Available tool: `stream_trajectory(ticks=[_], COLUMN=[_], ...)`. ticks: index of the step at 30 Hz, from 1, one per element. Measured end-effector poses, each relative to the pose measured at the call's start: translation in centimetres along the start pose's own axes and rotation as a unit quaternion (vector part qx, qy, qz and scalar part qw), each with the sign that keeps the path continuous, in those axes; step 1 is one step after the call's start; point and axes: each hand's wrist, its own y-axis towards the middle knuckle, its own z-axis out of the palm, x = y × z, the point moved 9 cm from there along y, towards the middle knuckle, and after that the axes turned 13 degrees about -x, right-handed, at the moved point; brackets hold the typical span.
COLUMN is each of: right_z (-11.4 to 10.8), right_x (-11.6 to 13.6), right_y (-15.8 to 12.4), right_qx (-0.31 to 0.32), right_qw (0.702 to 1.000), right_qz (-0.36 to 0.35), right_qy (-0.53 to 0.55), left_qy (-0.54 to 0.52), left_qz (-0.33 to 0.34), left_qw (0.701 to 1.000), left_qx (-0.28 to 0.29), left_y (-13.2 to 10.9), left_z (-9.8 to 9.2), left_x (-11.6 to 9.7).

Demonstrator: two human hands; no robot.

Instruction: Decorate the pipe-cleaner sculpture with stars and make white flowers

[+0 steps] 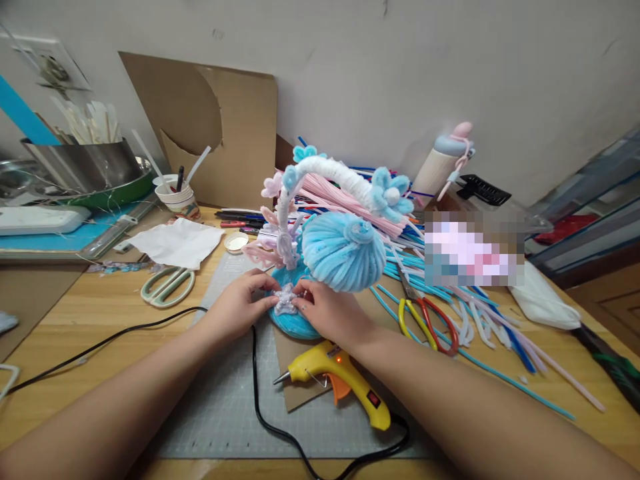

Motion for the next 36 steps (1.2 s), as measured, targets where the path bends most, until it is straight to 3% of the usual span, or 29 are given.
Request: stream_trajectory(ticks=[13, 17, 21, 27, 36], right_z=[-0.4, -0.8, -0.7, -0.6, -0.5], right_x=[-0.4, -0.1, 0.6, 1.2, 1.3], right_y=[0.0, -0.2, -0.4, -0.7, -0.8], right_qx=[-0.024, -0.052, -0.044, -0.024, -0.026], right_qw=[0.999, 0.998, 0.999, 0.999, 0.997], right_qz=[0.002, -0.001, -0.004, -0.02, -0.025], right_qy=[0.025, 0.025, -0.012, -0.04, -0.062], left_qy=[-0.006, 0.004, 0.088, 0.146, 0.194], left_qz=[0.009, 0.041, 0.076, 0.062, 0.027], left_qw=[1.0, 0.999, 0.992, 0.985, 0.976], left_qx=[0.001, -0.012, -0.039, -0.067, -0.092], left_y=[-0.4, -1.0, -1.5, -1.5, -1.7], left_z=[-0.8, -1.2, -0.5, 0.2, -0.4], left_x=[0.0, -1.3, -2.7, -2.9, -2.5])
